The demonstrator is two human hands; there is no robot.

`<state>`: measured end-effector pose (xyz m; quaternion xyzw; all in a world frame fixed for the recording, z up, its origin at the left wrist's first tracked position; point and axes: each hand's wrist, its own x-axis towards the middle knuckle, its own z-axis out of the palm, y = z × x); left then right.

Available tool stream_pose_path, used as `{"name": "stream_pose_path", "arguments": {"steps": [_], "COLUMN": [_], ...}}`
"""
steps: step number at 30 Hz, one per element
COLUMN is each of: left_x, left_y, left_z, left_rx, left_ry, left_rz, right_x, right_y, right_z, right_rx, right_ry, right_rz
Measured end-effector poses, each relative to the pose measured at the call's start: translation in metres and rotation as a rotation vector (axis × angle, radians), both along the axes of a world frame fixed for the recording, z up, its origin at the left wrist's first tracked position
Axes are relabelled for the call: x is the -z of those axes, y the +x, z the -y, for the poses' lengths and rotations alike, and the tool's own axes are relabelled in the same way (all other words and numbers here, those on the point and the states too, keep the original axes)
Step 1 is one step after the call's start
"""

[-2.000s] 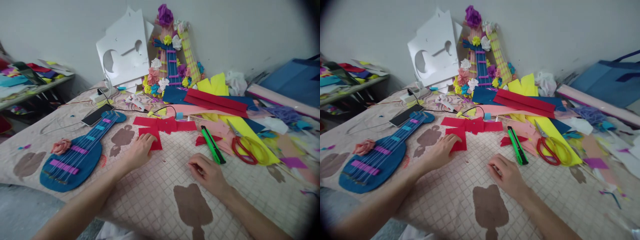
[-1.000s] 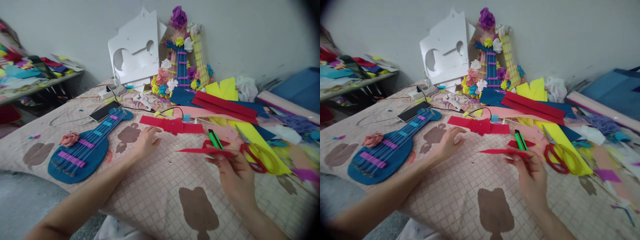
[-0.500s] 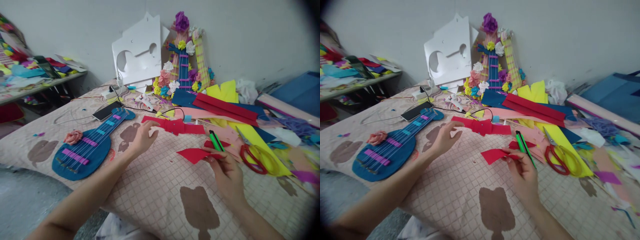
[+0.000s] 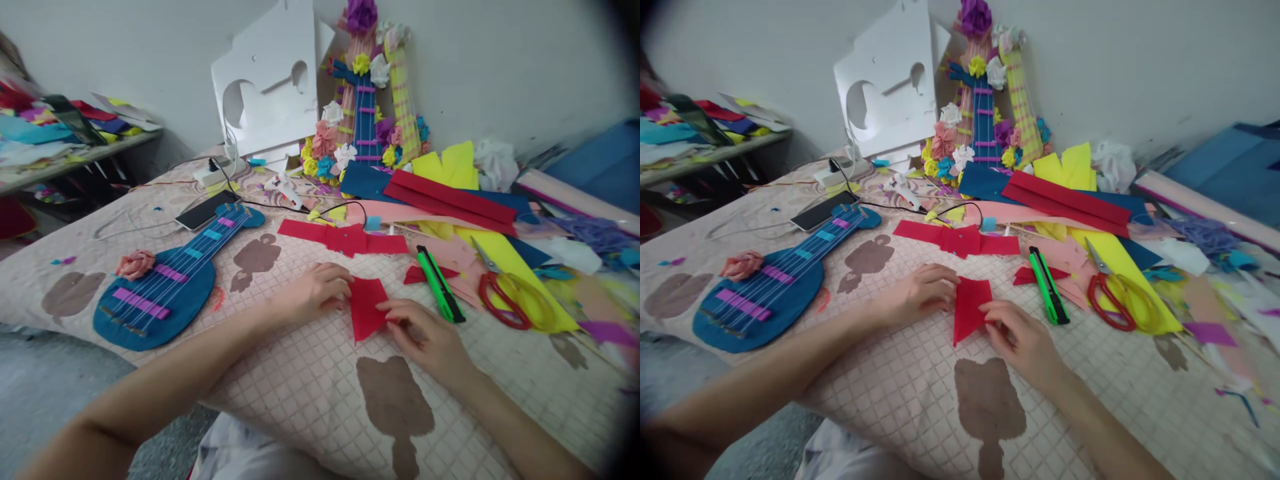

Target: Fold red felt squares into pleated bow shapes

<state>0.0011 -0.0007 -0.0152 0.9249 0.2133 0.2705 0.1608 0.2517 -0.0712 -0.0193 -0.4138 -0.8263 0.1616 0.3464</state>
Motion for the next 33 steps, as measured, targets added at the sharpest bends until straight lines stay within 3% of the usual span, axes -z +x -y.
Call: {"name": "stream_pose_path", "arguments": {"steps": [4, 6, 9, 13, 16, 22, 28, 33], "left_x": [0.004, 0.004, 0.005, 0.005, 0.004, -0.002, -0.002, -0.001], "left_y": [-0.003, -0.002, 0.003, 0.01, 0.008, -0.004, -0.002, 0.0], "left_z": [-0.004, -0.003, 0.004, 0.013, 0.013, 0.01, 0.022, 0.028], "left_rx": [-0.139, -0.14, -0.082, -0.157, -0.14, -0.133, -0.049, -0.026], "left_ry": [-0.067, -0.087, -0.094, -0.051, 0.004, -0.007, -0.032, -0.136], "left_rz": [0.141, 0.161, 0.159, 0.21, 0.115, 0.01, -0.028, 0.002], "right_x": [-0.01, -0.011, -0.005, 0.002, 0.003, 0.006, -0.001, -0.002], "right_y": [0.001, -0.001, -0.005, -0.01, -0.009, -0.002, 0.002, 0.006], "right_z": [0.006, 0.007, 0.004, 0.0, -0.002, -0.009, -0.009, -0.012], "right_rx": [0.197, 0.231, 0.169, 0.068, 0.02, 0.043, -0.109, -0.131], "right_ry": [0.092, 0.078, -0.002, -0.046, -0.043, -0.098, -0.123, -0.177], "right_rz": [-0.326, -0.403, -0.334, -0.123, -0.012, -0.005, 0.094, 0.086]}}
